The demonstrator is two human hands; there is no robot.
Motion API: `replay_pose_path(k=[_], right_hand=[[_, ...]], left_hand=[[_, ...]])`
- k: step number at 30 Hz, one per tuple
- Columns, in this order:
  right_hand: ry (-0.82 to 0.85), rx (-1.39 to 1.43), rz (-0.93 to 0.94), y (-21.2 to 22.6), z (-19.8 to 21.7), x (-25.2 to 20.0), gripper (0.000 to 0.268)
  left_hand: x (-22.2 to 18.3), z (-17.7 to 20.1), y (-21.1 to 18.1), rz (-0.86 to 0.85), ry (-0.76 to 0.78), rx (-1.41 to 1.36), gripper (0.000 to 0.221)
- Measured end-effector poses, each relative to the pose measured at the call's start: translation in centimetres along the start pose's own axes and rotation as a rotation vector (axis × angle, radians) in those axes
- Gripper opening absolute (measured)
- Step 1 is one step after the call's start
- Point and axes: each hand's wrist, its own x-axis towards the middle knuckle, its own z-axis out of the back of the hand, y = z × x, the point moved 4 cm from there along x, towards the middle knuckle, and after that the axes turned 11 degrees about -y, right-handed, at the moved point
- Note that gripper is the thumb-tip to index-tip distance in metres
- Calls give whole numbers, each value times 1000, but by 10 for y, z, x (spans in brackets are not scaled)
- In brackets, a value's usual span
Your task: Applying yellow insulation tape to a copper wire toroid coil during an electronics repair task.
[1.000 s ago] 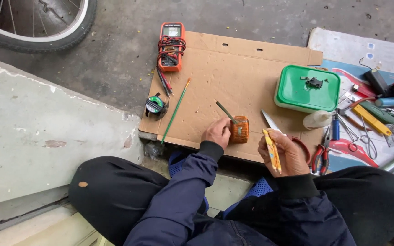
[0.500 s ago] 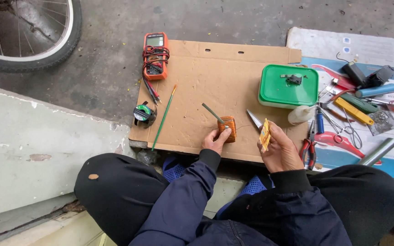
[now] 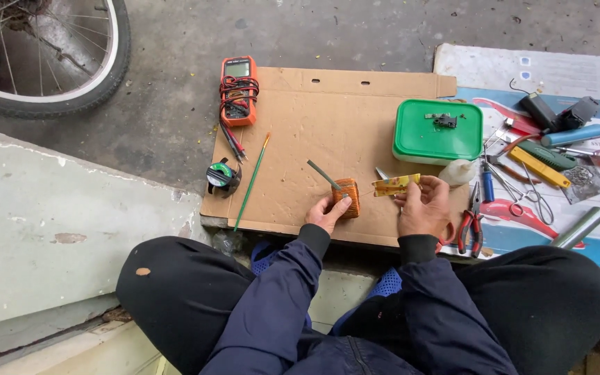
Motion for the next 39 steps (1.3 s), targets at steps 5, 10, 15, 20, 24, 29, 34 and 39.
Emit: replay_pose_path(k=[5, 10, 15, 20, 24, 29, 34, 39], right_hand=[[-14, -355, 265, 14, -6, -13, 25], [87, -261, 137, -27, -12, -4, 24], [133, -68, -143, -56, -16, 8, 31], [111, 57, -271, -77, -7, 12, 38], [117, 52, -273, -75, -10, 4, 36], [119, 90, -338, -94, -15, 2, 35], [162, 88, -355, -87, -19, -1, 34], [221, 66, -315, -83, -26, 6, 36]], left_hand=[[1, 2, 0, -12, 23, -10, 86], [1, 5, 1, 7, 42, -73, 78], [8, 3, 10, 13, 30, -97, 77], [12, 9, 21, 13, 23, -54, 77], [7, 13, 16, 15, 16, -49, 77], [5, 14, 10, 17, 22, -48, 78], [0, 17, 0, 3, 32, -7, 74], [1, 14, -4, -14, 36, 28, 78]])
